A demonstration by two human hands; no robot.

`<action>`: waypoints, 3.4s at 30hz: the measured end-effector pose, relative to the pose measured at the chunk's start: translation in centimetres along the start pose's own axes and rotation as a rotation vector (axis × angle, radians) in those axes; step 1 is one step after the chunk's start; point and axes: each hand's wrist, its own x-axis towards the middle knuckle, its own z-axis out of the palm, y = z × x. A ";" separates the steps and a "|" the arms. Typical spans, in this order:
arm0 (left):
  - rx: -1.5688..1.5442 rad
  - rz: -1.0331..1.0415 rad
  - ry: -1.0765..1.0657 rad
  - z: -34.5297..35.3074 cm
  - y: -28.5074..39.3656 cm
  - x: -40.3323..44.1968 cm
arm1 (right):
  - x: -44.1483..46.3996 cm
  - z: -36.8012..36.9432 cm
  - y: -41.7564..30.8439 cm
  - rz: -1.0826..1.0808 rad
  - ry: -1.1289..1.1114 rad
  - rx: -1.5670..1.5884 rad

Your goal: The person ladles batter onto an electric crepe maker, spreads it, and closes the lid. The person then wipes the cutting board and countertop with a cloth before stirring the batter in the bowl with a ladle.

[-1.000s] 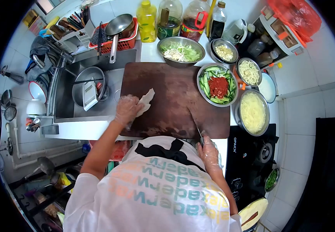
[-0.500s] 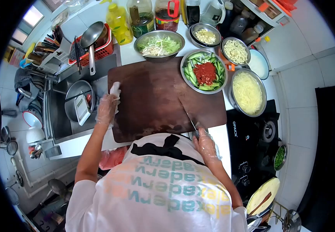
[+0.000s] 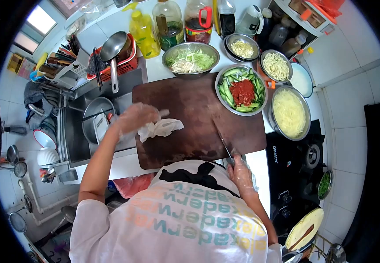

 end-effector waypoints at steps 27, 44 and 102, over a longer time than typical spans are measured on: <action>-1.296 -0.425 0.700 3.2 -1.5 14.1 | -0.2 1.3 1.0 0.040 0.046 -0.025; -1.336 -0.418 0.678 5.7 1.4 6.8 | 0.3 0.0 1.0 0.005 -0.056 -0.013; 0.093 0.419 0.384 21.9 14.1 18.6 | -12.0 -6.0 6.5 0.481 0.283 0.587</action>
